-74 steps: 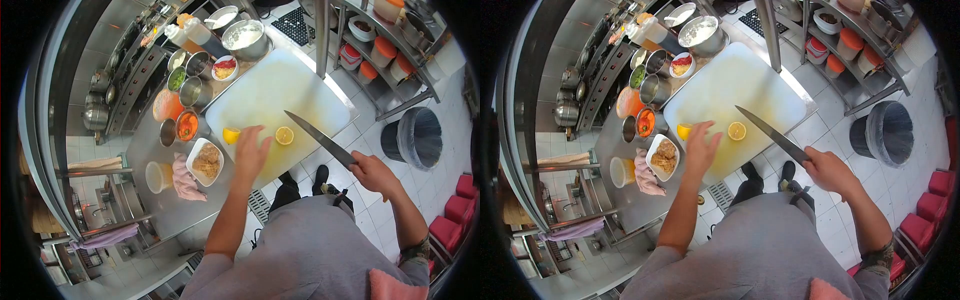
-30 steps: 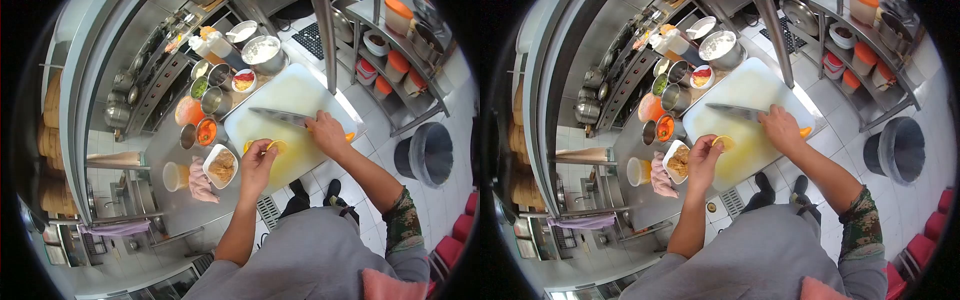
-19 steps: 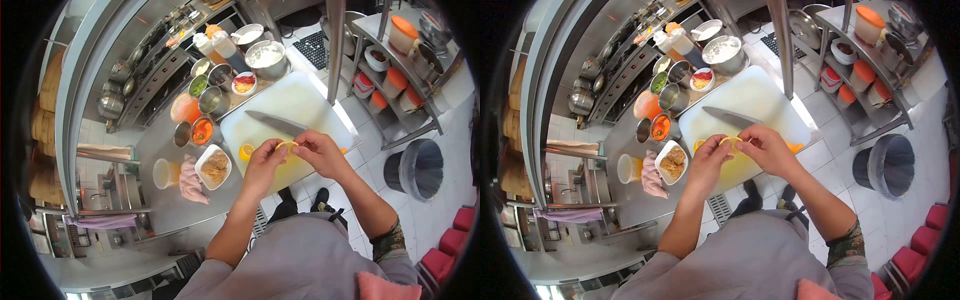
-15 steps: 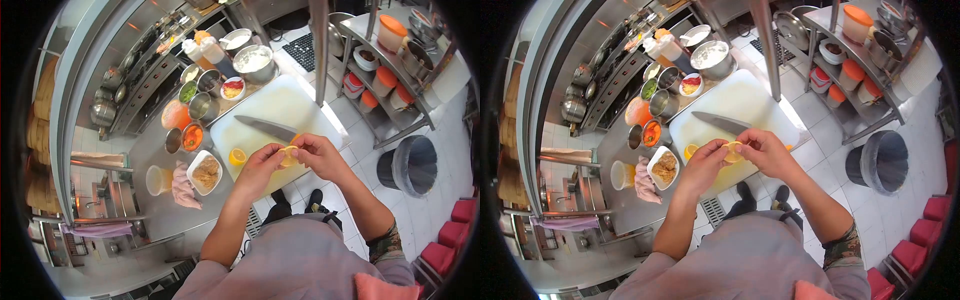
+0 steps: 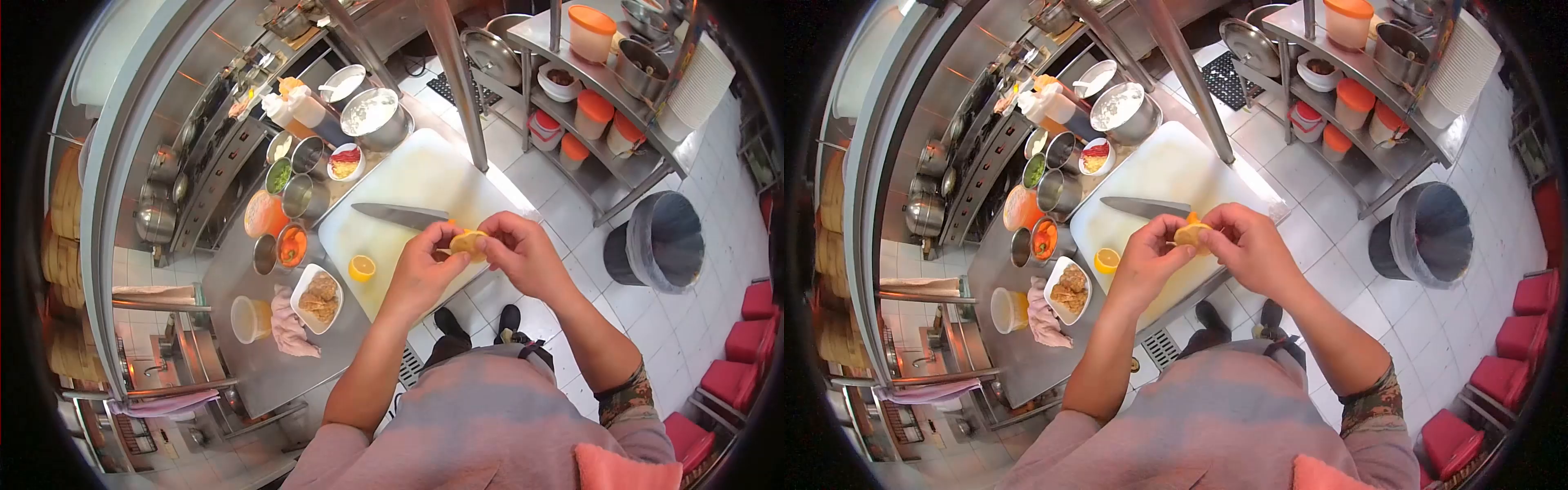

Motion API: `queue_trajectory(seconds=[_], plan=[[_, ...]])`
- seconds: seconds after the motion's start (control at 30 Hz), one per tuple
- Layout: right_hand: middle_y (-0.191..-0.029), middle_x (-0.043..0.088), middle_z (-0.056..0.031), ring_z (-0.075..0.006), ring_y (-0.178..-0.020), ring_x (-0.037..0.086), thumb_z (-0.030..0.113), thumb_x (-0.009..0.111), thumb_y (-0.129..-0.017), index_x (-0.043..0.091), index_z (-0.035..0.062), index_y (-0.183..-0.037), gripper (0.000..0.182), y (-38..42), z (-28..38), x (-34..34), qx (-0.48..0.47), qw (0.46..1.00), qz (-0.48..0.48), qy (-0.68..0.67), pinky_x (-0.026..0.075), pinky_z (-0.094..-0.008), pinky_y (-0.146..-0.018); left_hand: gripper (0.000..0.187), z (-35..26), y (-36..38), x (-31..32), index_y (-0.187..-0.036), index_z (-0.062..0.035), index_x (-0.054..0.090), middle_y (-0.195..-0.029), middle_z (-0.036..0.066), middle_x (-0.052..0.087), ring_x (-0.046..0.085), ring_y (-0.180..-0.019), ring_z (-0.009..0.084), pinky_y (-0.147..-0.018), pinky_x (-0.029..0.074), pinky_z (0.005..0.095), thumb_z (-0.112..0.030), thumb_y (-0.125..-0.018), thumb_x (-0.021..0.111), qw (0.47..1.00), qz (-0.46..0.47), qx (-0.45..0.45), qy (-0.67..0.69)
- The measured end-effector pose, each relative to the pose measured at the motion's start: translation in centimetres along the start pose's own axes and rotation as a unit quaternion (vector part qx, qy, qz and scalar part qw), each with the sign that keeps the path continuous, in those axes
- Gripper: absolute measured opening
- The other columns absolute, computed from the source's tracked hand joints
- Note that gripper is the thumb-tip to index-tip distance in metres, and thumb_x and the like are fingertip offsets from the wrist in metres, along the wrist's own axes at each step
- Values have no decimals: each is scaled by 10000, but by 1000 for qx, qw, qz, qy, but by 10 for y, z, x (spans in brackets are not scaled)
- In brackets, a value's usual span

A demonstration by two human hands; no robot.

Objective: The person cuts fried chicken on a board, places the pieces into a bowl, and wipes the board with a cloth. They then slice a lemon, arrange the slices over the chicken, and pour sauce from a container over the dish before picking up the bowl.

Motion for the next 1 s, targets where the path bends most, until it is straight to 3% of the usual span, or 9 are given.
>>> queue_trajectory(seconds=[0.1,0.5,0.7,0.8,1.0], plan=[[-847,661,-21,-61,-697,596,115,664,-990,646,-5,-1019,125,5,1,-8,-1,1000,-10,-28,502,-242,-642,314,-6,1,11,-1226,-9,628,-1086,32,676,638,-984,97,-883,520,268,-81,-934,719,998,-24,48,38],[-915,695,-56,-103,-752,671,153,700,-992,593,13,-1006,177,13,-12,-27,-9,989,-8,-150,574,-256,-675,286,-7,-3,30,-1215,19,663,-1088,49,707,669,-975,115,-863,556,282,-142,-979,661,995,70,-43,53],[-941,702,-59,-102,-769,675,132,711,-980,590,20,-1009,168,13,-9,-27,-12,983,7,-181,578,-256,-685,271,2,-6,33,-1222,-14,676,-1088,16,696,631,-953,91,-864,547,284,-138,-985,631,988,82,-34,129],[-949,709,-58,-98,-772,678,100,718,-966,589,23,-1007,155,13,-8,-26,-13,981,17,-193,578,-254,-687,192,3,-7,34,-1112,-16,694,-1015,1,688,606,-906,73,-820,509,261,-148,-977,656,987,78,-1,139],[-925,704,-50,-98,-761,679,78,730,-932,588,25,-982,159,11,-5,-27,-10,981,22,-193,582,-255,-693,245,3,-7,32,-1168,-20,692,-1073,12,695,613,-959,98,-881,513,293,-123,-966,598,990,66,16,126]])
Point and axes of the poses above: each hand's wrist, its own y-axis away from the middle knuckle, its own x-axis out of the palm, z = x × y, the point moved 4 cm from there along -y, towards the middle knuckle
